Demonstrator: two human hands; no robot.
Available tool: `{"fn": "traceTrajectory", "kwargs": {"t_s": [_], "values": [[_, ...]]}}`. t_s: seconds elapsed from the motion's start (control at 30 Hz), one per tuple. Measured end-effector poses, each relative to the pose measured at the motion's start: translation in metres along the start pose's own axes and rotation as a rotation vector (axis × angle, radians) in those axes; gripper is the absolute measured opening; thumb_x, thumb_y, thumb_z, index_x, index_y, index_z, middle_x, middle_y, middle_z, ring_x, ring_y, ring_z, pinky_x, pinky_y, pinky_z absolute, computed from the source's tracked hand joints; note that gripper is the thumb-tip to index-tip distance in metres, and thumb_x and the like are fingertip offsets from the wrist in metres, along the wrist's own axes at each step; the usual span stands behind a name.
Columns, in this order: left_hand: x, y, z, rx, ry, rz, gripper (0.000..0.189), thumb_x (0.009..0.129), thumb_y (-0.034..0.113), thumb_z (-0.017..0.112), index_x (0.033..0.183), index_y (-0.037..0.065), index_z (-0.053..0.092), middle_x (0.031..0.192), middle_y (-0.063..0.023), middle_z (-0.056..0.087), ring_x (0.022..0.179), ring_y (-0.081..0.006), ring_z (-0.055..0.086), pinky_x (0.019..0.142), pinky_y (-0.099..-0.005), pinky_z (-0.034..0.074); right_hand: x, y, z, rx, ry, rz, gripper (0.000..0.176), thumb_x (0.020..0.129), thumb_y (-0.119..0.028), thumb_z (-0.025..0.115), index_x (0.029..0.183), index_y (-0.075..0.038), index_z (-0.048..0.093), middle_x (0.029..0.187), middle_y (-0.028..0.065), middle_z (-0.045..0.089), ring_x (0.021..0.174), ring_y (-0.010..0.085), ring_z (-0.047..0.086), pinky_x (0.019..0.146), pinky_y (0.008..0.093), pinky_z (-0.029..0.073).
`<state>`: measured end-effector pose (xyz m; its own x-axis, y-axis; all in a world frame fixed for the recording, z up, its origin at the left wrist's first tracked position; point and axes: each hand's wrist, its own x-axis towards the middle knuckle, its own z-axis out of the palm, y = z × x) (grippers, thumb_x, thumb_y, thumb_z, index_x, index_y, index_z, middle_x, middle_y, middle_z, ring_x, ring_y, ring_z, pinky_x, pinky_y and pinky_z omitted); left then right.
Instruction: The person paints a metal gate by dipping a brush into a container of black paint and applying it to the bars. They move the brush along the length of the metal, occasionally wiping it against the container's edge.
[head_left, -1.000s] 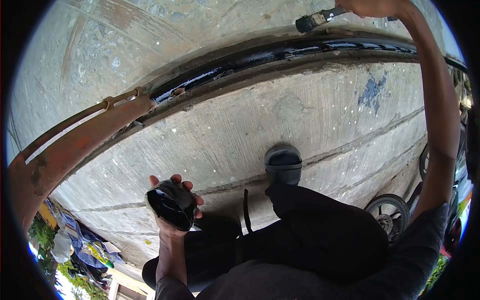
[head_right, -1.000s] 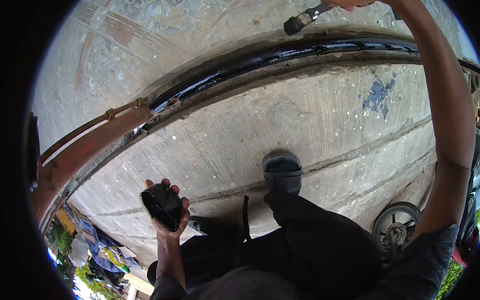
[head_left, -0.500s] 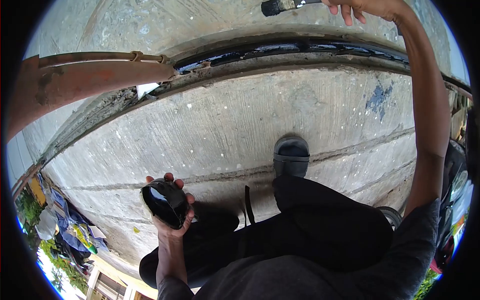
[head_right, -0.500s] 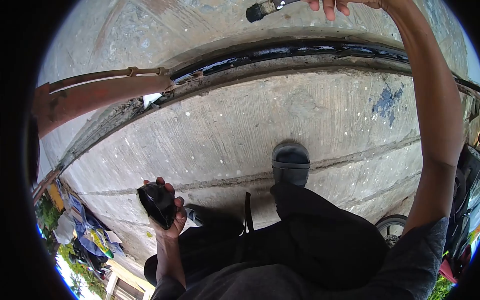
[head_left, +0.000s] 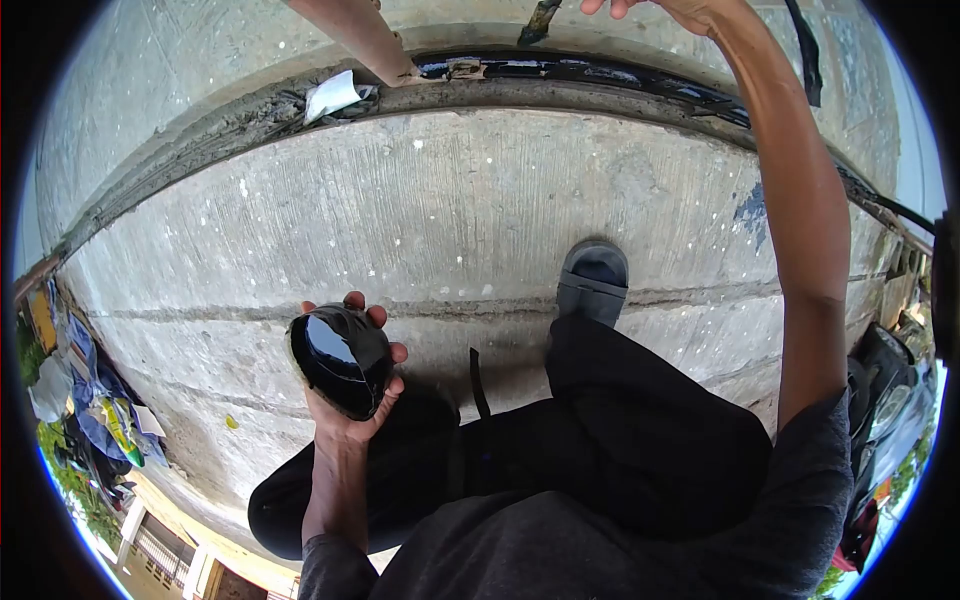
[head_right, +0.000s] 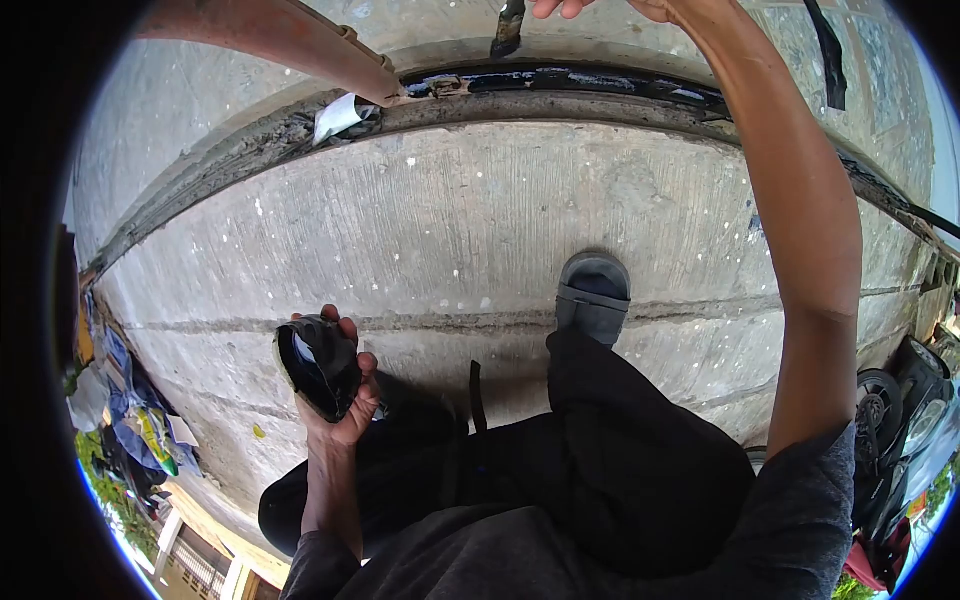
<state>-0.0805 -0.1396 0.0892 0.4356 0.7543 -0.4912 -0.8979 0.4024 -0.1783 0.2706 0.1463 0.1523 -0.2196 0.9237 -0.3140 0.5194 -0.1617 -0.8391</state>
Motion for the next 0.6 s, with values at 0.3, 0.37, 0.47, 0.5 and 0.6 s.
{"fn": "traceTrajectory", "kwargs": {"t_s": [0.3, 0.37, 0.47, 0.5, 0.6], "values": [[-0.02, -0.003, 0.002, 0.004, -0.013, 0.029, 0.063, 0.101, 0.058, 0.034, 0.138, 0.007, 0.041, 0.134, -0.022, 0.053, 0.107, -0.0509, 0.058, 0.076, -0.0615, 0.059, 0.004, 0.003, 0.055, -0.386, -0.131, -0.076, 0.018, 0.081, -0.013, 0.062, 0.077, 0.004, 0.068, 0.065, 0.0126, 0.067, 0.054, 0.0169, 0.064, 0.052, 0.0303, 0.05], [-0.022, -0.002, 0.001, 0.008, -0.022, 0.036, 0.063, 0.101, 0.058, 0.034, 0.138, 0.007, 0.04, 0.134, -0.0219, 0.052, 0.107, -0.0505, 0.058, 0.076, -0.0613, 0.059, 0.013, 0.021, 0.06, -0.633, -0.062, -0.23, 0.02, 0.078, -0.015, 0.062, 0.08, 0.003, 0.069, 0.067, 0.0157, 0.068, 0.06, 0.0227, 0.067, 0.059, 0.0344, 0.052], [-0.022, -0.002, -0.001, 0.001, -0.037, 0.026, 0.064, 0.101, 0.058, 0.034, 0.138, 0.007, 0.04, 0.134, -0.0217, 0.052, 0.109, -0.0505, 0.057, 0.076, -0.0611, 0.059, 0.016, 0.034, 0.057, -0.769, 0.108, -0.378, 0.021, 0.076, -0.016, 0.062, 0.079, 0.003, 0.069, 0.069, 0.0175, 0.068, 0.066, 0.0268, 0.068, 0.064, 0.0367, 0.053], [-0.022, -0.002, -0.001, -0.001, -0.035, 0.031, 0.064, 0.101, 0.058, 0.034, 0.139, 0.007, 0.04, 0.135, -0.0217, 0.052, 0.109, -0.0505, 0.057, 0.076, -0.0612, 0.059, 0.006, 0.016, 0.053, -0.707, 0.116, -0.288, 0.021, 0.076, -0.016, 0.063, 0.079, 0.003, 0.069, 0.069, 0.0181, 0.068, 0.067, 0.0277, 0.069, 0.064, 0.0372, 0.053], [-0.02, -0.003, -0.001, 0.001, -0.029, 0.033, 0.063, 0.101, 0.058, 0.034, 0.139, 0.008, 0.039, 0.135, -0.0218, 0.052, 0.109, -0.0505, 0.057, 0.077, -0.0614, 0.058, 0.003, 0.012, 0.047, -0.529, 0.028, -0.179, 0.021, 0.076, -0.017, 0.062, 0.077, 0.003, 0.07, 0.069, 0.0193, 0.068, 0.068, 0.0291, 0.069, 0.065, 0.0377, 0.052]]}}
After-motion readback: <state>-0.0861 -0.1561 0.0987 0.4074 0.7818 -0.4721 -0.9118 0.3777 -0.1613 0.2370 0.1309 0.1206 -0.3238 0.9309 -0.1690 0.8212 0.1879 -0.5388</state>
